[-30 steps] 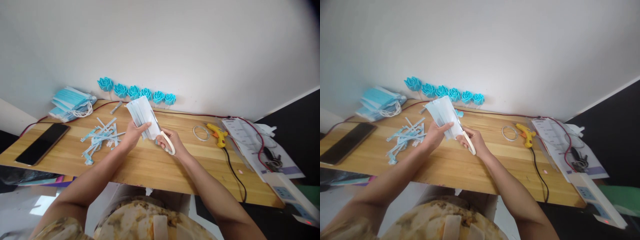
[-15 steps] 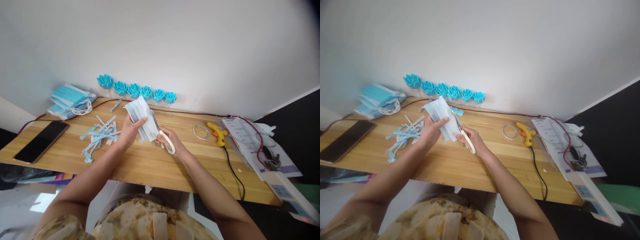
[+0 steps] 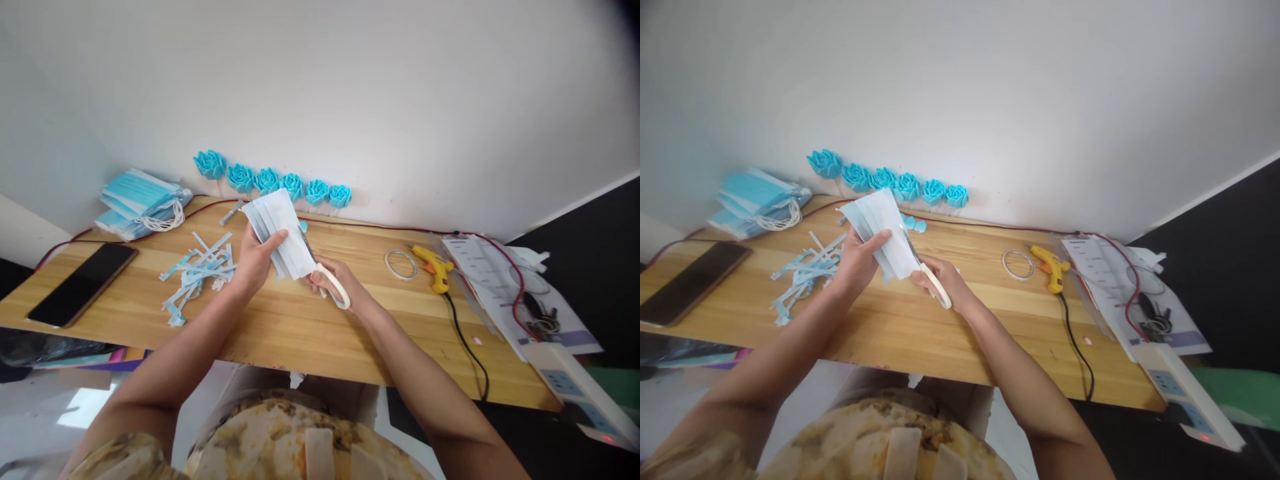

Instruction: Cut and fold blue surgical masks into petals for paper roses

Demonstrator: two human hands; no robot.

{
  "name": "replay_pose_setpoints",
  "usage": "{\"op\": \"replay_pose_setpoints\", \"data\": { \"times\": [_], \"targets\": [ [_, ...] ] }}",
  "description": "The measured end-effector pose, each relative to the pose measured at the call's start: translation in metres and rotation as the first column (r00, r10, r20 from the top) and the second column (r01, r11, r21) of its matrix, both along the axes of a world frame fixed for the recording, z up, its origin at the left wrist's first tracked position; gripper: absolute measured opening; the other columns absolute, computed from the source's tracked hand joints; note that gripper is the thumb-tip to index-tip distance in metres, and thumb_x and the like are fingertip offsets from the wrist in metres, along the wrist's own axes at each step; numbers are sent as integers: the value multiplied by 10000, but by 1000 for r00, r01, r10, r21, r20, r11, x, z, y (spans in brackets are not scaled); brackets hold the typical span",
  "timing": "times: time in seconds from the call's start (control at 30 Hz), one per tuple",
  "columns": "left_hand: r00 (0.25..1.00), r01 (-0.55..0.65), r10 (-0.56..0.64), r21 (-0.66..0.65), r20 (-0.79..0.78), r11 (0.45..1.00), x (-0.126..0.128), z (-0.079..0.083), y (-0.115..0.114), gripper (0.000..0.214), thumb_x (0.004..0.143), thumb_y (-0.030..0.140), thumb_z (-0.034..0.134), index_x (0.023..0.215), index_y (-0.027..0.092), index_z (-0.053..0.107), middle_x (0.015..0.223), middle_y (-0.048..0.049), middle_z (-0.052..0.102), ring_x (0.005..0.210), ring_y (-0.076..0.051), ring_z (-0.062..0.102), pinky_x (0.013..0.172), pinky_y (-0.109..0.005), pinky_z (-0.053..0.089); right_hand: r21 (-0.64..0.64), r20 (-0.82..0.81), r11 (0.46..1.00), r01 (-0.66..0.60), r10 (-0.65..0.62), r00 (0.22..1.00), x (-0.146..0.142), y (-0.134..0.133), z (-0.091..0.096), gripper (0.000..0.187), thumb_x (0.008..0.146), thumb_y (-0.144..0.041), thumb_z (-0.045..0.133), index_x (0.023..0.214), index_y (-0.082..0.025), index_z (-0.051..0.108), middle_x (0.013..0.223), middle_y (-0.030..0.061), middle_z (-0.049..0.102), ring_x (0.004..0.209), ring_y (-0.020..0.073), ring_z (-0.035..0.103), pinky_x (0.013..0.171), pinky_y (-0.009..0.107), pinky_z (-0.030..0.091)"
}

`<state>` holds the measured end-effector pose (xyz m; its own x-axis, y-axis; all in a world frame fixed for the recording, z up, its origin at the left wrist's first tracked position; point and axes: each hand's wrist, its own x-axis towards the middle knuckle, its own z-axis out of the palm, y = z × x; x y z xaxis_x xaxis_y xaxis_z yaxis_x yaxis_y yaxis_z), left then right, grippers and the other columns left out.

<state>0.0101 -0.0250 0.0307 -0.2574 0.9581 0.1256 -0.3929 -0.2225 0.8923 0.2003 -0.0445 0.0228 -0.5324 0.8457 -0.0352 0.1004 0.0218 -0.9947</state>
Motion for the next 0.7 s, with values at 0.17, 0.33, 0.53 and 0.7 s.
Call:
{"op": "replay_pose_setpoints", "data": {
  "times": [0.17, 0.33, 0.53, 0.7],
  "targets": [
    [999, 33, -33, 2, -40, 999, 1, -3, 0, 562, 638, 339, 857, 1105, 202, 574, 1083, -58, 705, 953, -215, 676, 823, -322, 549, 18, 0, 1000, 13, -13, 1000, 0, 2, -1, 577, 750, -718, 677, 871, -157, 614, 736, 10, 574, 588, 99, 516, 512, 231, 378],
    [992, 96, -98, -23, -76, 995, 6, -7, -4, 628, 631, 334, 863, 1173, 203, 574, 1060, -49, 697, 926, -212, 671, 826, -334, 545, 31, -22, 998, 50, -49, 999, 0, 1, 2, 627, 731, -747, 675, 935, -155, 635, 727, 1, 561, 596, 102, 518, 527, 236, 396],
    [984, 104, -112, -65, -137, 992, 8, -7, -5, 639, 628, 345, 858, 1181, 182, 582, 1091, -72, 693, 949, -230, 667, 839, -361, 551, 52, -60, 995, 82, -79, 995, 0, 0, 3, 553, 765, -661, 709, 979, -154, 655, 747, -12, 518, 593, 90, 461, 518, 242, 378],
    [978, 108, -118, -64, -170, 992, 8, -7, -6, 583, 645, 346, 844, 1135, 174, 580, 1116, -88, 686, 976, -246, 664, 858, -381, 545, 54, -55, 996, 72, -69, 996, 0, 1, 1, 557, 780, -660, 693, 1005, -151, 661, 757, -7, 522, 602, 94, 456, 524, 248, 381]
  ]
}}
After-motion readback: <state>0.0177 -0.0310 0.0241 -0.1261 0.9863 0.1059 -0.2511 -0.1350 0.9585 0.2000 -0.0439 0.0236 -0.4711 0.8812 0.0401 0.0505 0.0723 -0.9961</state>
